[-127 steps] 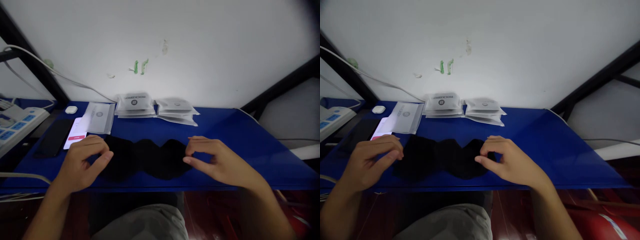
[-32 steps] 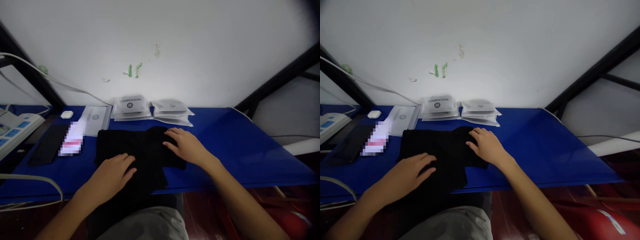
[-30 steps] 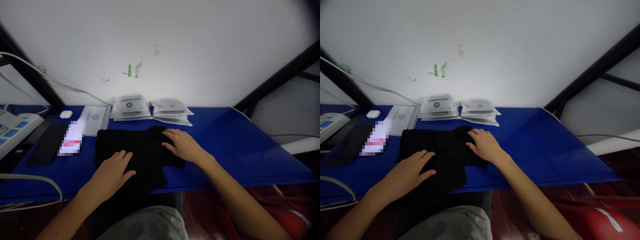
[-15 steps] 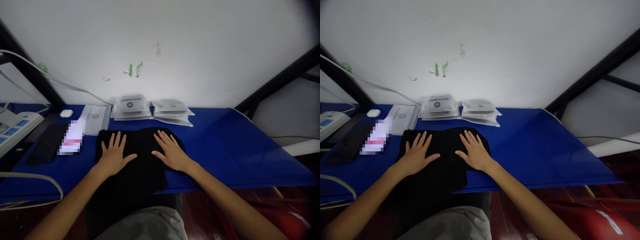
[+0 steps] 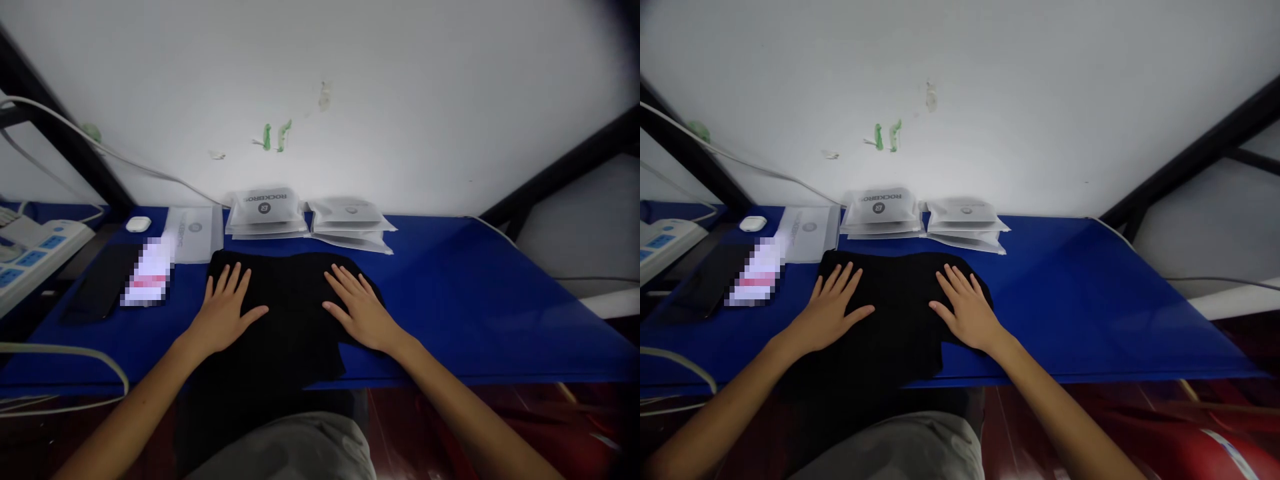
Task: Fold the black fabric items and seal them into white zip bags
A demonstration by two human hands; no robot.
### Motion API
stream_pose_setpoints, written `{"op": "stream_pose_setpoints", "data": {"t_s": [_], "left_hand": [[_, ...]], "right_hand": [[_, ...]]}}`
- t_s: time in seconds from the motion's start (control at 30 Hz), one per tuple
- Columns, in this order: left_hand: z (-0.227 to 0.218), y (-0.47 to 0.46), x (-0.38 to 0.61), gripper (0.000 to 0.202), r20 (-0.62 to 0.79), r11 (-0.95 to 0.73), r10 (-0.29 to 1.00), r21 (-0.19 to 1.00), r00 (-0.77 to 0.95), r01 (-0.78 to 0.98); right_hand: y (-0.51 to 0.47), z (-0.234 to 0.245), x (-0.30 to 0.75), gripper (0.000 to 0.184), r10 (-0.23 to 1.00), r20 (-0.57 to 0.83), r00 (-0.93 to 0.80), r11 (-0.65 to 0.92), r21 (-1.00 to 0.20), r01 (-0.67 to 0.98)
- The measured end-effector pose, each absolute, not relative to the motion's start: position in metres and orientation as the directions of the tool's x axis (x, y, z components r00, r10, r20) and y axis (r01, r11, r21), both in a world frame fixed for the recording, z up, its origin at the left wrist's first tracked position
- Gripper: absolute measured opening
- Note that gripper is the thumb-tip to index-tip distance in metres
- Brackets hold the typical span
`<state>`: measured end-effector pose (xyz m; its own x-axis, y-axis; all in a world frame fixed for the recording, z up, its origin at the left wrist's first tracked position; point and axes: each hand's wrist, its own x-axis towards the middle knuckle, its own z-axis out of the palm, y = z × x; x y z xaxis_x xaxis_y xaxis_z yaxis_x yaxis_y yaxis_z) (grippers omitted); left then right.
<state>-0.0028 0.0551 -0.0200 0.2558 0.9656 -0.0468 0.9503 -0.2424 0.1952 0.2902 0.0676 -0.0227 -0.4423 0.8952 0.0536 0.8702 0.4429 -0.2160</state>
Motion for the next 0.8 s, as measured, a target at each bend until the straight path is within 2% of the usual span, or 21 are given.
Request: {"op": "stream_pose_setpoints", "data": {"t_s": [0.27, 0.4, 0.5, 0.57, 0.67, 0.73, 0.8], "left_hand": [[-0.019, 0.054, -0.005, 0.075, -0.011, -0.269, 0.961, 0.198, 0.277, 0.943], [-0.007, 0.034, -0.006, 0.066, 0.04, -0.354, 0.934, 0.239, 0.355, 0.904], [0.002, 0.006, -0.007, 0.06, 0.044, -0.465, 0.881, 0.269, 0.472, 0.843], [0.003, -0.015, -0.01, 0.062, 0.053, -0.518, 0.849, 0.272, 0.525, 0.811], [-0.005, -0.038, -0.018, 0.078, 0.079, -0.553, 0.829, 0.253, 0.553, 0.794], [-0.012, -0.047, -0.024, 0.075, 0.088, -0.553, 0.832, 0.217, 0.548, 0.804], [-0.015, -0.05, -0.03, 0.061, 0.084, -0.539, 0.842, 0.193, 0.534, 0.82]], "right_hand": [[0.067, -0.023, 0.291, 0.06, 0.899, 0.075, -0.431, 0.436, -0.231, 0.87], [0.057, -0.011, 0.29, 0.055, 0.877, 0.204, -0.435, 0.478, -0.278, 0.833], [0.037, 0.004, 0.284, 0.052, 0.809, 0.252, -0.531, 0.587, -0.295, 0.754], [0.021, 0.012, 0.279, 0.058, 0.748, 0.225, -0.625, 0.662, -0.322, 0.677], [0.002, 0.016, 0.273, 0.067, 0.712, 0.15, -0.686, 0.68, -0.389, 0.621], [-0.006, 0.015, 0.271, 0.062, 0.717, 0.099, -0.69, 0.662, -0.407, 0.63], [-0.009, 0.014, 0.271, 0.051, 0.726, 0.065, -0.685, 0.646, -0.405, 0.647]]}}
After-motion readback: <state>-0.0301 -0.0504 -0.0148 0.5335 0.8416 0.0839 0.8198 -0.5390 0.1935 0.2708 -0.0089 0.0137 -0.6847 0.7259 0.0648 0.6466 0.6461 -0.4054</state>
